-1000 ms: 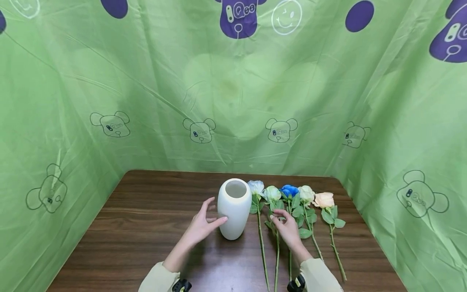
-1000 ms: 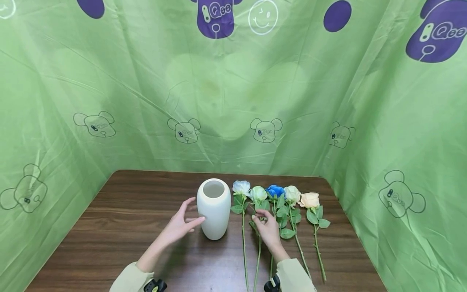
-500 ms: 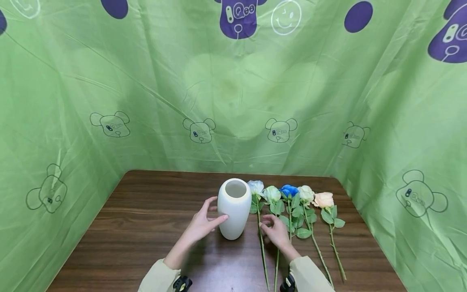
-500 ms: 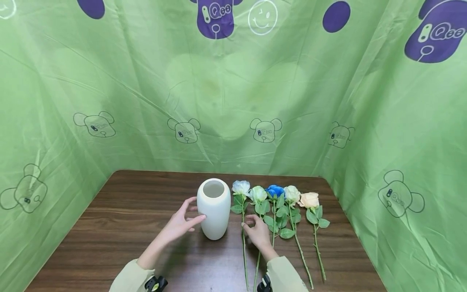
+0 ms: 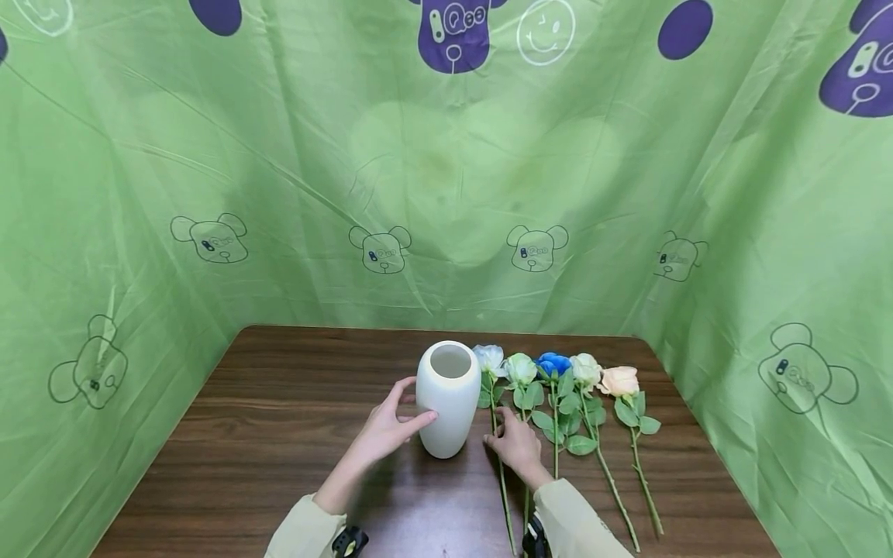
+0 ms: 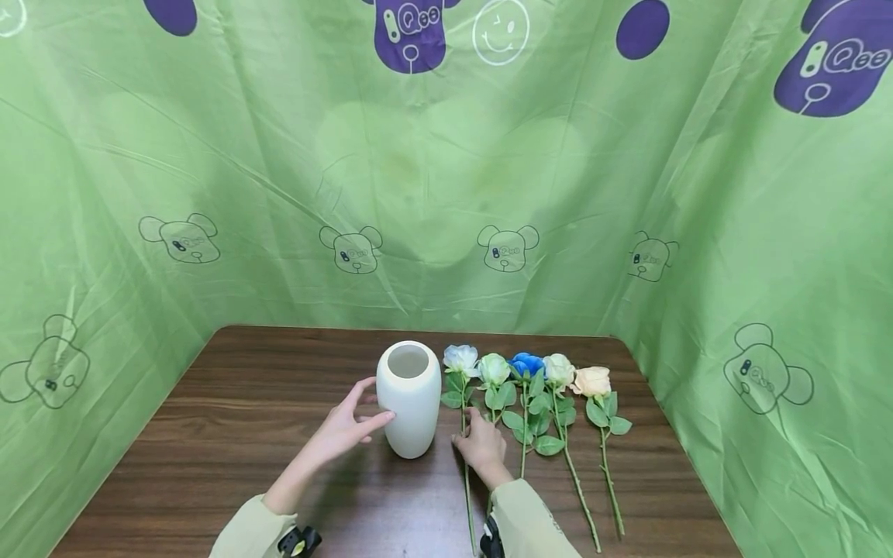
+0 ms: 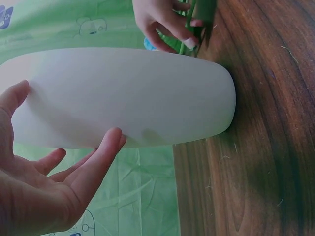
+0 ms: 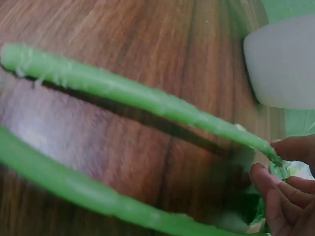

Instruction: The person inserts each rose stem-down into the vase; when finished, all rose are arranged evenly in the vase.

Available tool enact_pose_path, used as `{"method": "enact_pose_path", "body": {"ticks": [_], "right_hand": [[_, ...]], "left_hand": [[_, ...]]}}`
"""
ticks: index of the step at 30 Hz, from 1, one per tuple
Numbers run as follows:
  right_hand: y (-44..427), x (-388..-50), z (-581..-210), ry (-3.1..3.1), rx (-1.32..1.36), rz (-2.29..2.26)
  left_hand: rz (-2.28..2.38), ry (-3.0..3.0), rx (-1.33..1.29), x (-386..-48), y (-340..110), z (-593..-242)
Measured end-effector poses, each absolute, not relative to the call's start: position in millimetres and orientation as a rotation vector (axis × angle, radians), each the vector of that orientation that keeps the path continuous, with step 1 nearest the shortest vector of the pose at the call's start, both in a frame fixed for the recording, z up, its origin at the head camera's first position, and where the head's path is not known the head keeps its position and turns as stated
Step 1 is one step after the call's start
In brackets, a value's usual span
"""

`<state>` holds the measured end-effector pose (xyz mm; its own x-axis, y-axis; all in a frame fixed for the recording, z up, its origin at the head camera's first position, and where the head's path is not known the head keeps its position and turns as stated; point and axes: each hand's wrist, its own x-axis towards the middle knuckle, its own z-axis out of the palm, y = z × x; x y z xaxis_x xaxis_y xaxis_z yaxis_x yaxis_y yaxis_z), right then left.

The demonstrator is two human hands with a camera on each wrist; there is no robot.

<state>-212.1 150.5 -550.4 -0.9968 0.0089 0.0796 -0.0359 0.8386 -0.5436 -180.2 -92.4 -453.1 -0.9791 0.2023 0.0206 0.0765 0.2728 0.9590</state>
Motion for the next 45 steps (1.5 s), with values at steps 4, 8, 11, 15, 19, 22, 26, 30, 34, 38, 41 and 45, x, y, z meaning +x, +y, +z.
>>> {"method": "enact_pose_path", "body": {"ticks": [4,8,11,15,19,22,26,30,34,38,41,45], "right_hand": [[150,-214,-552,-2.928,-0.035,0.910],[152,-214,-547,-2.910,-0.070,1.053],[155,-215,-542,-2.887,-0.044,1.210],[163,-217,-536,-2.770,0.010,1.657],[171,-216,-531,-2.641,0.039,2.047],[176,-215,-530,-2.607,0.088,2.167],[182,-214,-531,-2.556,0.164,2.253],[188,-212,-529,-2.466,0.268,2.280],[190,-210,-524,-2.398,0.326,2.244],[191,-208,-516,-2.366,0.261,2.211],[191,-205,-510,-2.327,0.253,2.197],[193,-204,-503,-2.243,0.290,2.187]], "left_hand": [[1.815,2.418,0.274,-180,-92,-453],[1.818,2.420,0.272,-180,-92,-454],[1.820,2.419,0.270,-181,-93,-455],[1.828,2.409,0.273,-181,-93,-454],[1.833,2.403,0.267,-181,-92,-454],[1.833,2.402,0.264,-181,-92,-454],[1.833,2.408,0.262,-181,-92,-455],[1.825,2.419,0.263,-181,-92,-455],[1.822,2.423,0.265,-180,-92,-454],[1.825,2.416,0.268,-180,-92,-453],[1.825,2.412,0.270,-180,-92,-453],[1.825,2.411,0.270,-180,-93,-454]]}}
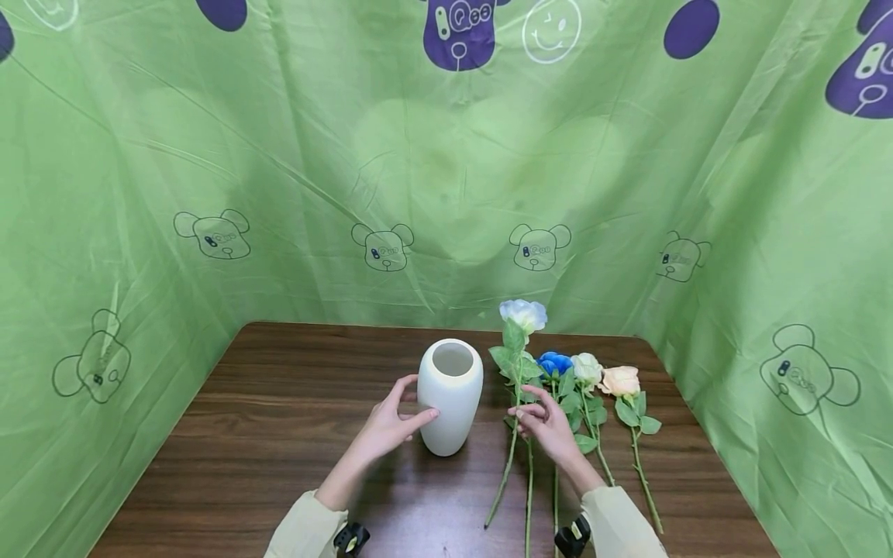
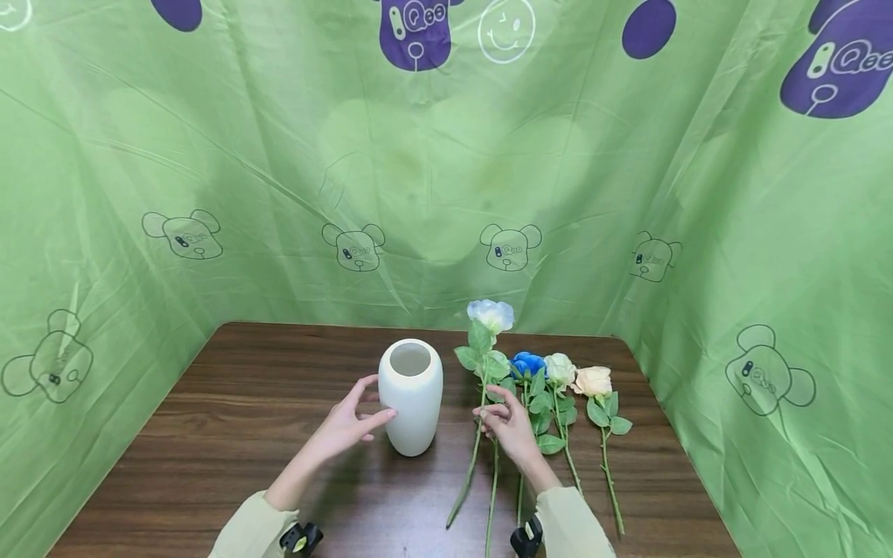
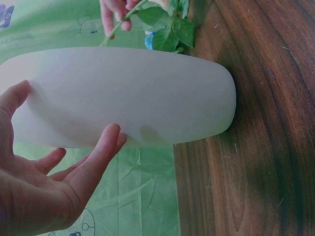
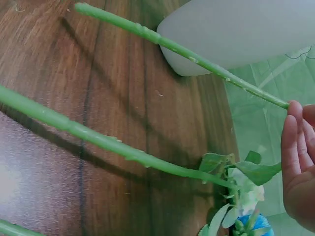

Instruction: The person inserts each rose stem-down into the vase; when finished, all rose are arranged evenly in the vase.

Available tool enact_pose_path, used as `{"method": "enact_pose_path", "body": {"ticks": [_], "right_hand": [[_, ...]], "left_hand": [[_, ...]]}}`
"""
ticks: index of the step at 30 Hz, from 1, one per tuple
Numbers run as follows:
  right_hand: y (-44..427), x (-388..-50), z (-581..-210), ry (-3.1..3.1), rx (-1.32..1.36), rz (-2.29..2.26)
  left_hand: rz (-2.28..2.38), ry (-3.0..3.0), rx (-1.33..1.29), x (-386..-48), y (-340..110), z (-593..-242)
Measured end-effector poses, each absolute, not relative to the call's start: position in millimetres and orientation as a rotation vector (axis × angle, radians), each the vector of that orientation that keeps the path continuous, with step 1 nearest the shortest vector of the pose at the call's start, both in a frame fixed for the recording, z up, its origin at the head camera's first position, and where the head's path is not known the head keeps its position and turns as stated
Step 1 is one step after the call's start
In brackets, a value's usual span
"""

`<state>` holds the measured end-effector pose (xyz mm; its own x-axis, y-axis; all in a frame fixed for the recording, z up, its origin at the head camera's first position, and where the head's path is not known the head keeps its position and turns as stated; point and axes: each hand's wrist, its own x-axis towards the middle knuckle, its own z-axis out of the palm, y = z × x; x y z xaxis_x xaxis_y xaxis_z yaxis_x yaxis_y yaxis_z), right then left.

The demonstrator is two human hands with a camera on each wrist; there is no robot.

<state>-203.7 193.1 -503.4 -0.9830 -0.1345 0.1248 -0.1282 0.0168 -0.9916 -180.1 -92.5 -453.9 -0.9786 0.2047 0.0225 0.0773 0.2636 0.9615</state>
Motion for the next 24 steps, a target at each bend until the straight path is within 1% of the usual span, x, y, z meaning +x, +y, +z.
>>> {"method": "enact_pose_path", "body": {"ticks": [8,16,18,22,24], "right_hand": [[196,-206,-482,2.256,-0.515,-2.362],[201,-207,-455,2.279,-0.567,-2.464],[206,-212,-456,2.242,-0.613,-2.509],[227,-238,-480,2.009,-0.863,-2.653],[229,-240,-474,1.913,-0.881,-2.725]], "left_hand": [[1.823,2.421,0.284,-181,-92,-454],[1.841,2.403,0.293,-183,-93,-456],[1.825,2.419,0.285,-182,-93,-457],[1.811,2.430,0.268,-181,-93,-456],[1.814,2.428,0.266,-180,-93,-456]]}}
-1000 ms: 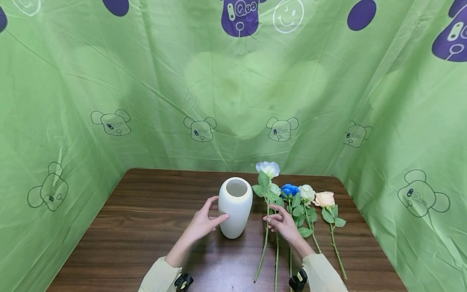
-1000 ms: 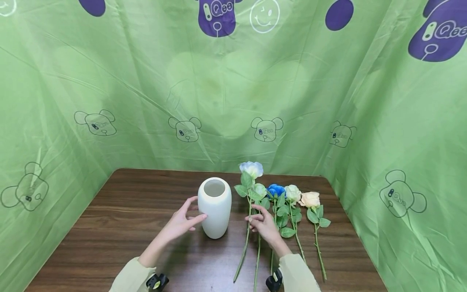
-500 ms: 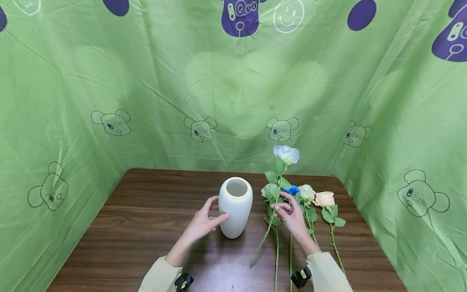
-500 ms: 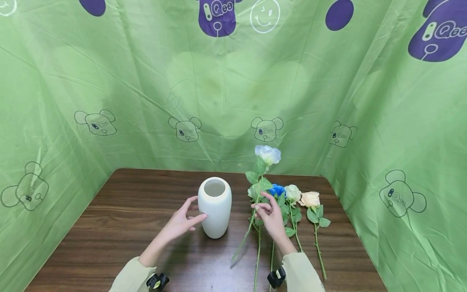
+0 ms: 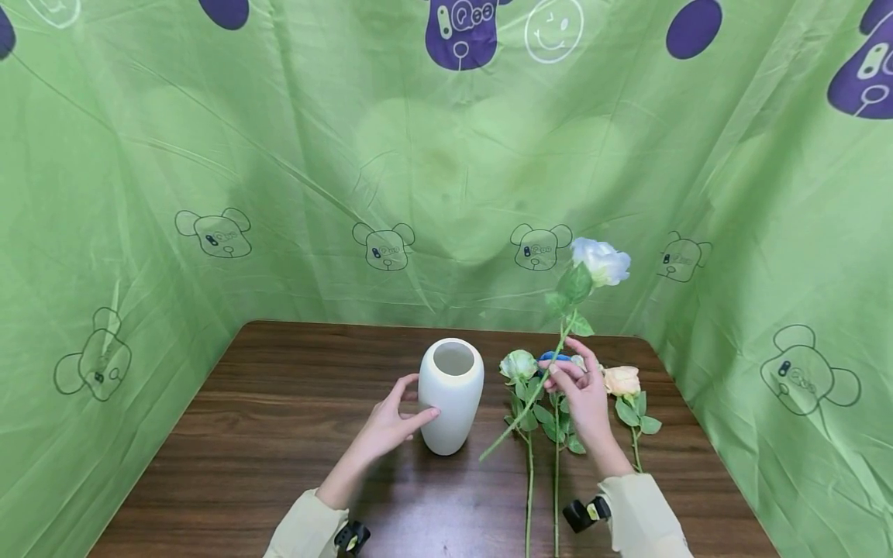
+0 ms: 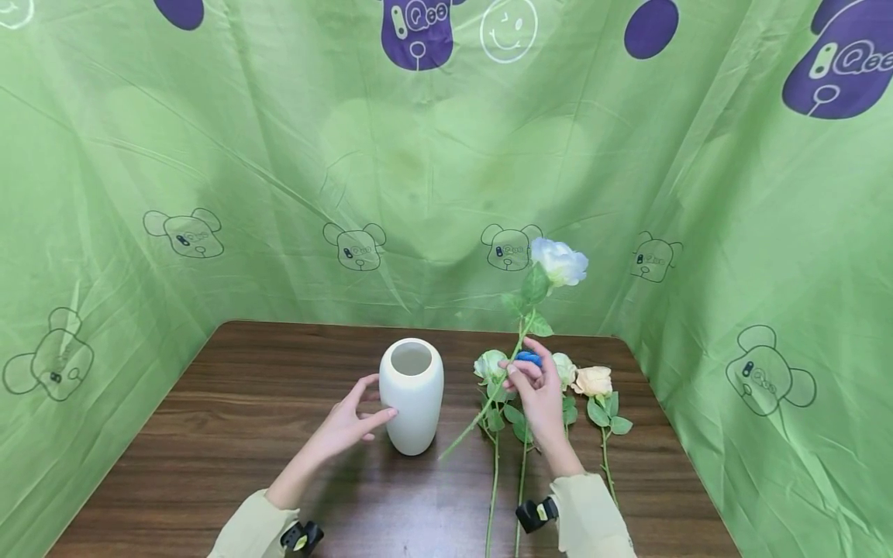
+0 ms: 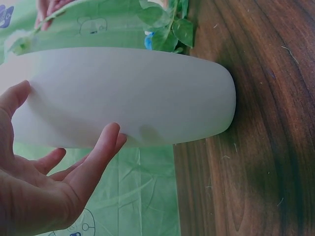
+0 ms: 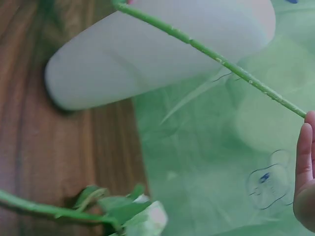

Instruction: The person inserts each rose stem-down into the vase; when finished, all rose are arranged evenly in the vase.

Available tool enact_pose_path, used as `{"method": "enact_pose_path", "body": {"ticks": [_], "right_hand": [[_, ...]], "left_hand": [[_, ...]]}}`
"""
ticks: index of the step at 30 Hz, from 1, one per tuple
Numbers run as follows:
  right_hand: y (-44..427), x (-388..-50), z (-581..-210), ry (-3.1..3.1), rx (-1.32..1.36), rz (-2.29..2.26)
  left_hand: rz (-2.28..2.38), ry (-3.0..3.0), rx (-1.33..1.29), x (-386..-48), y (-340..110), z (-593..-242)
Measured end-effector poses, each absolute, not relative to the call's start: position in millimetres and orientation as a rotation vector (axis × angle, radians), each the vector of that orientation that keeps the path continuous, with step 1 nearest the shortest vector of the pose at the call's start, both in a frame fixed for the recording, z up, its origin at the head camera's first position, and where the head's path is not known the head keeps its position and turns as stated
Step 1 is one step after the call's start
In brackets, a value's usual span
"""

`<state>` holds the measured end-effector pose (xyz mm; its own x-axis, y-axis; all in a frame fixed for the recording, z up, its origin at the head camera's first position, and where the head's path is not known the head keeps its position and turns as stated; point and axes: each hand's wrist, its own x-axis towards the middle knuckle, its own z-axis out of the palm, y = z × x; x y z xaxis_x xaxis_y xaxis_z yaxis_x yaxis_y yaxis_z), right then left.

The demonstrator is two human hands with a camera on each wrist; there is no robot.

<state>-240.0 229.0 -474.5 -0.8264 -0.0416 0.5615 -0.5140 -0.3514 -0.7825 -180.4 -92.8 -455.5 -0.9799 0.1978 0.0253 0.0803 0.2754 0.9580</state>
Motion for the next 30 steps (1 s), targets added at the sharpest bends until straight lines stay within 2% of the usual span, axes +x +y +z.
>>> {"method": "enact_pose_path", "body": {"ticks": [6,12,21,30], "right_hand": [[203,-207,-399,-1.451,0.534,2.311],[191,-203,-355,-1.232,0.420,2.393],[179,-224,-326,-1.236,0.372,2.264],[158,-232,-332,-1.540,0.486,2.070]], "left_hand": [[1.842,2.416,0.275,-180,-92,-455],[1.821,2.425,0.268,-181,-92,-456],[1.798,2.427,0.241,-180,-93,-455],[1.796,2.433,0.250,-180,-93,-454]]}}
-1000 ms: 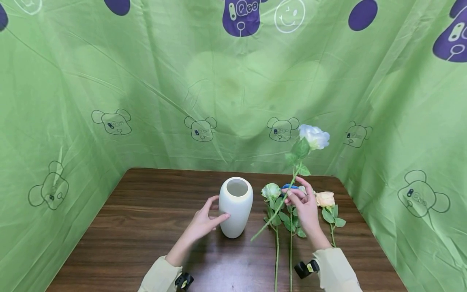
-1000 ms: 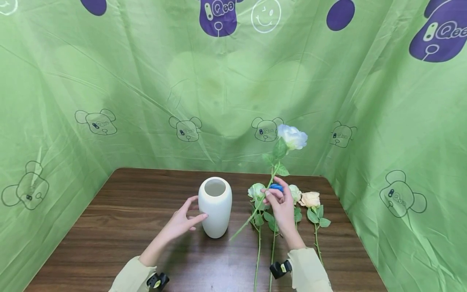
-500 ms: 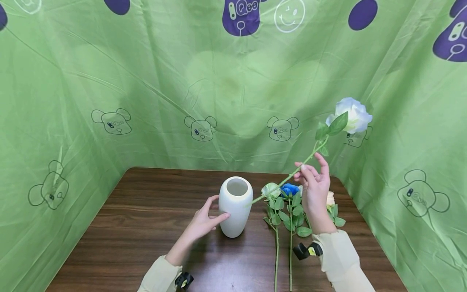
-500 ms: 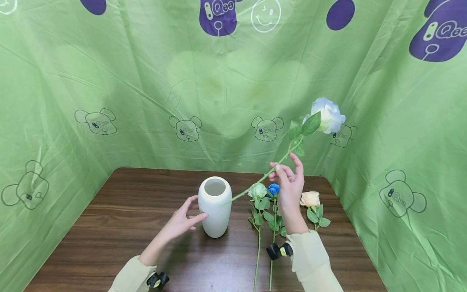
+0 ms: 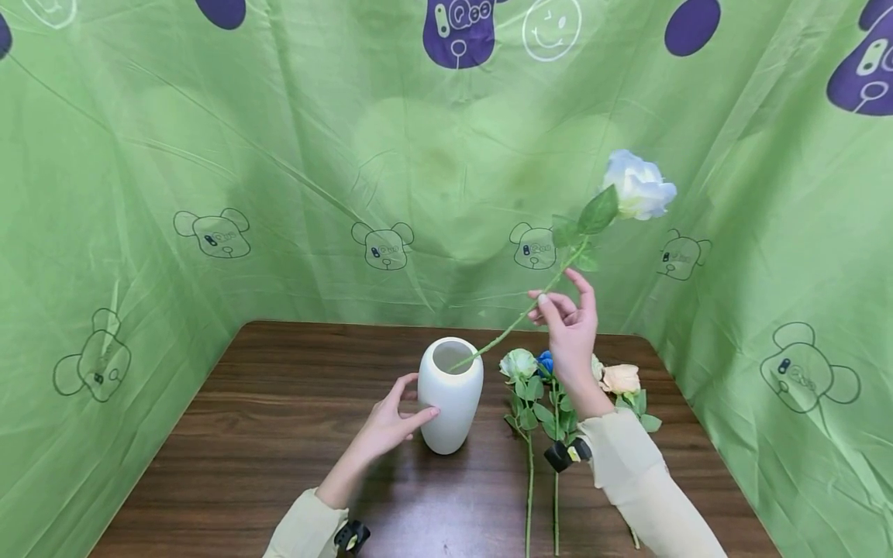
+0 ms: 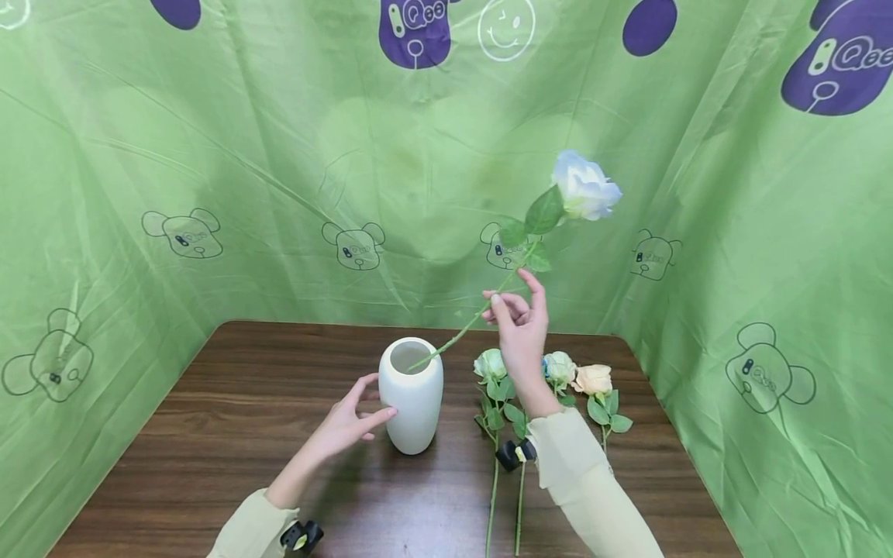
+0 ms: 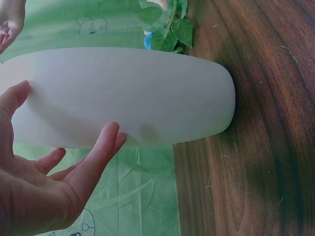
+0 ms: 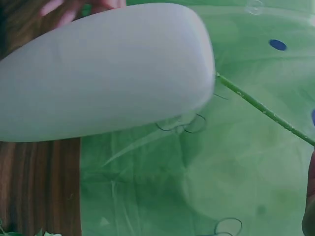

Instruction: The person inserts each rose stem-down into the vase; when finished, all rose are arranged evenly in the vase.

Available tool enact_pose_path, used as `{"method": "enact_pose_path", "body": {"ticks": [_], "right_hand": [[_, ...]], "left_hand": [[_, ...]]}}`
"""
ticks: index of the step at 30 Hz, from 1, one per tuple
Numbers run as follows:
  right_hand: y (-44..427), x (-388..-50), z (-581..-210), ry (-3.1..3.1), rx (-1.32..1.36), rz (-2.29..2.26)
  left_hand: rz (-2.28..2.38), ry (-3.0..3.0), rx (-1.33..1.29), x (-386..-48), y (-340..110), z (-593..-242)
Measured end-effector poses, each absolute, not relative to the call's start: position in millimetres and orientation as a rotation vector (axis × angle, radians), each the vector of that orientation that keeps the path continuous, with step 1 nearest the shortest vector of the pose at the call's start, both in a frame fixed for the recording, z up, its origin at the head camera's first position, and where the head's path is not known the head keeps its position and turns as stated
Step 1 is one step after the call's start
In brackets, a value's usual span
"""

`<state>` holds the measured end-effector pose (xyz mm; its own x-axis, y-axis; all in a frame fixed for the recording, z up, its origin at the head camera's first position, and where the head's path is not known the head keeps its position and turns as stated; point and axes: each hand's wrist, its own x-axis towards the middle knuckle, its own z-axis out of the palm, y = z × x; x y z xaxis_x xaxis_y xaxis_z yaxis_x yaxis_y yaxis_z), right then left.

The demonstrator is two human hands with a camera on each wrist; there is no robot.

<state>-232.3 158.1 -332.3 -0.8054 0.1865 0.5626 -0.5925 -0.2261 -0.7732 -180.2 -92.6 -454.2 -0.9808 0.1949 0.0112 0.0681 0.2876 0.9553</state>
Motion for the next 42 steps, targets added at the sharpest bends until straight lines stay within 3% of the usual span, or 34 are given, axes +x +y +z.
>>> {"method": "enact_pose_path", "body": {"ticks": [12,20,28,42], "right_hand": [[118,-214,-329,-1.987,0.675,1.751],[108,-205,-346,-2.206,0.805,1.453],[107,-217,-378,-2.324,0.786,1.418],[104,-217,-382,-2.372,0.699,1.294]], "left_hand": [[1.805,2.416,0.249,-181,-93,-454],[1.803,2.406,0.259,-182,-92,-453],[1.781,2.433,0.277,-183,-93,-455],[1.785,2.436,0.289,-170,-91,-429]]}}
